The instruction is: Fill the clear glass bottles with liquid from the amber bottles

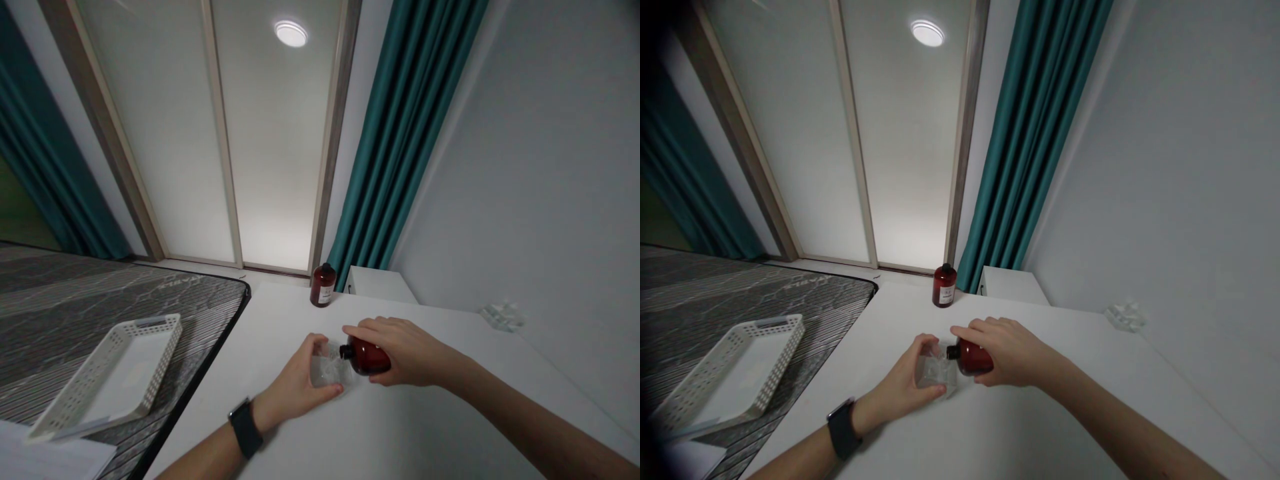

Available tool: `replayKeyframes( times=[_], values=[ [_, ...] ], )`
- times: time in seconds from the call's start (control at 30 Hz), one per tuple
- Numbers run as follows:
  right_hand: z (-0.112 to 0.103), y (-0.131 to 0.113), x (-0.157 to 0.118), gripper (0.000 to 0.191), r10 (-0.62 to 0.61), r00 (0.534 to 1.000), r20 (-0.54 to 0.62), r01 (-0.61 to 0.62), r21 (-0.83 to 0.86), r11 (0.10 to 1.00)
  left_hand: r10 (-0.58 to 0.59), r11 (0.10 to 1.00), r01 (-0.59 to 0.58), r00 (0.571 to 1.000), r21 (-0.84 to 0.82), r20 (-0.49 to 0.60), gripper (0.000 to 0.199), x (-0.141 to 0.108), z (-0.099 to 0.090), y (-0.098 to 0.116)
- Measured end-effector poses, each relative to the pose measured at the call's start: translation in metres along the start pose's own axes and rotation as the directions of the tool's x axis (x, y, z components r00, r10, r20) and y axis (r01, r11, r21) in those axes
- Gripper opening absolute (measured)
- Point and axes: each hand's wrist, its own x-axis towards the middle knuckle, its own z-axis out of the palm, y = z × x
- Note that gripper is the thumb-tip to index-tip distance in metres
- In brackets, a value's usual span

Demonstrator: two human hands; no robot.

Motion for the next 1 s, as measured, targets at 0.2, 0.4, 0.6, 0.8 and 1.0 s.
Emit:
replayKeyframes(
  times=[0.2,0.4,0.6,0.8,1.0],
  values=[
    [-0.0014,-0.0005,0.0002,0.081,0.007,1.0,0.011,-0.007,0.0,1.0,-0.007,1.0,0.007,1.0,-0.005,-0.003,0.064,0.0002,0.0004,-0.002],
    [-0.0003,0.0014,0.0008,0.081,-0.006,1.0,0.011,0.006,-0.007,1.0,0.001,1.0,-0.002,1.0,-0.015,-0.005,0.062,0.0001,0.0008,-0.0004],
    [0.0004,0.0024,0.0004,0.079,-0.024,1.0,-0.008,0.024,-0.013,1.0,-0.003,1.0,0.003,1.0,-0.007,-0.002,0.063,-0.0002,0.0006,-0.0005],
    [-0.0012,0.0008,0.0006,0.078,-0.023,1.0,-0.007,0.023,-0.018,1.0,-0.008,1.0,0.008,1.0,-0.015,-0.007,0.063,-0.0003,0.0005,-0.0005],
    [-0.0004,0.0015,0.0013,0.078,-0.02,1.0,-0.013,0.02,-0.022,1.0,-0.019,1.0,0.019,1.0,-0.02,-0.011,0.062,0.0007,0.0002,0.0024]
  ],
)
